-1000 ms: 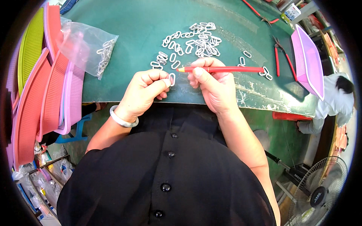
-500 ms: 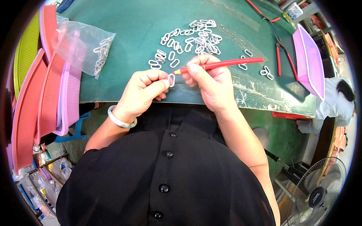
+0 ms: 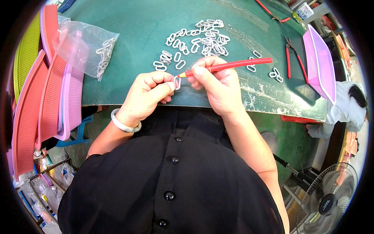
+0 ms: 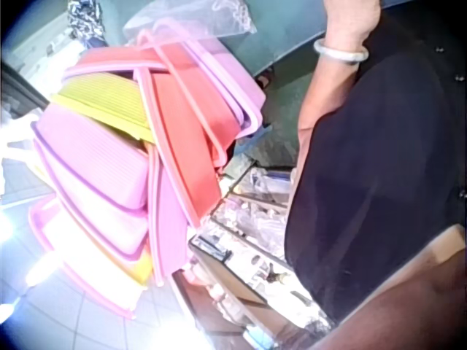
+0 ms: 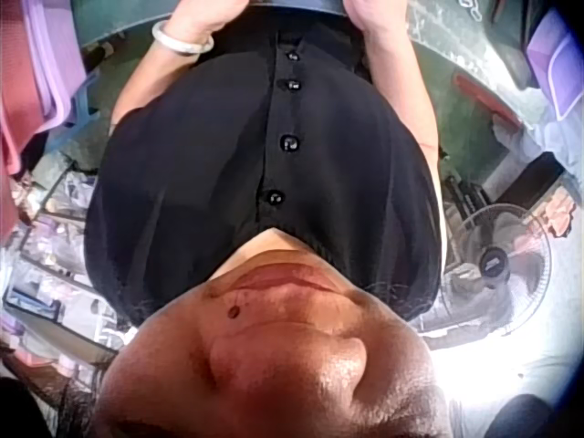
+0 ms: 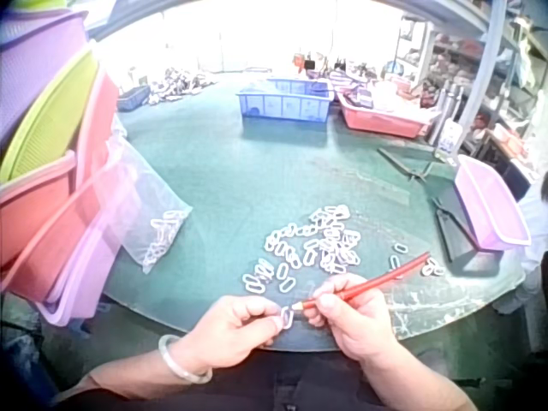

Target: The person uses a red pencil-like tool to manipulate small silver metal clasps on a green workbench. They repeatedly pick up clasps, apply the tool to the edges, and place them into a clear plastic bag. The process involves handling the clasps one by one and organizing them into the bag.

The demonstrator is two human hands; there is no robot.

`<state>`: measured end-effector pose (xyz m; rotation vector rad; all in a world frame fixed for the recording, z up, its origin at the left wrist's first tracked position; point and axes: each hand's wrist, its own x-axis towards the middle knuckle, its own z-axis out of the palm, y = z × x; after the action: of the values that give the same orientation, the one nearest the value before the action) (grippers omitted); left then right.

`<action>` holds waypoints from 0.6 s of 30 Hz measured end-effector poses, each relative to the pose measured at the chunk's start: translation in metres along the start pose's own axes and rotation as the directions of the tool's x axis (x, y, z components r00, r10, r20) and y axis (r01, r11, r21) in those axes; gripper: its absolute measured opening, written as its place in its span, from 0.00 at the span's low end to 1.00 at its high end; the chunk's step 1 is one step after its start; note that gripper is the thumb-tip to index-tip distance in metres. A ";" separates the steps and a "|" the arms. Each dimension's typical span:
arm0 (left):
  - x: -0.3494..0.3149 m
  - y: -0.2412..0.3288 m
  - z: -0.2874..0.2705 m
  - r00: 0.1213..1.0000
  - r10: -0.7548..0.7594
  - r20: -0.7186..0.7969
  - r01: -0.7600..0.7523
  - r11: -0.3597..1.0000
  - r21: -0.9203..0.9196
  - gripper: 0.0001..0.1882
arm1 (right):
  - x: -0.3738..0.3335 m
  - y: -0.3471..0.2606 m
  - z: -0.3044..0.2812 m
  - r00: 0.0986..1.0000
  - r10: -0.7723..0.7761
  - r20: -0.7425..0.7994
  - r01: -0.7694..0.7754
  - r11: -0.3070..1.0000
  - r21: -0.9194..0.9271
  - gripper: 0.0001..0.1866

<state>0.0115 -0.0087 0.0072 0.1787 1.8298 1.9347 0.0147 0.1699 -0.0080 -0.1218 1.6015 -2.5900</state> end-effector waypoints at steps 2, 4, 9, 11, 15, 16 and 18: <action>0.000 0.000 0.000 1.000 0.003 -0.001 -0.003 1.000 0.001 0.06 | 0.000 0.000 0.000 1.000 -0.003 -0.001 0.003 1.000 -0.002 0.06; 0.000 -0.001 0.000 1.000 0.006 -0.002 -0.006 1.000 0.004 0.06 | 0.000 0.000 0.000 1.000 -0.007 0.000 0.007 1.000 -0.008 0.06; 0.001 -0.001 -0.001 1.000 0.007 0.008 -0.007 1.000 0.019 0.06 | 0.000 0.001 0.000 1.000 -0.010 -0.013 0.010 1.000 -0.011 0.07; 0.001 -0.002 0.000 1.000 0.008 0.009 -0.008 1.000 0.018 0.06 | 0.000 0.001 0.000 1.000 -0.013 -0.012 0.013 1.000 -0.016 0.06; 0.002 -0.002 -0.001 1.000 0.008 0.002 -0.008 1.000 0.013 0.06 | 0.000 0.001 -0.001 1.000 -0.022 0.004 0.022 1.000 -0.016 0.06; 0.002 -0.002 -0.001 1.000 0.008 -0.001 -0.008 1.000 0.013 0.06 | 0.000 0.001 -0.001 1.000 -0.022 0.003 0.022 1.000 -0.018 0.06; 0.002 -0.002 -0.001 1.000 -0.001 -0.003 0.001 1.000 -0.001 0.06 | 0.000 0.001 -0.002 1.000 -0.020 0.003 0.020 1.000 -0.021 0.06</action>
<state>0.0101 -0.0084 0.0048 0.1744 1.8305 1.9357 0.0147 0.1709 -0.0099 -0.1442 1.6350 -2.5874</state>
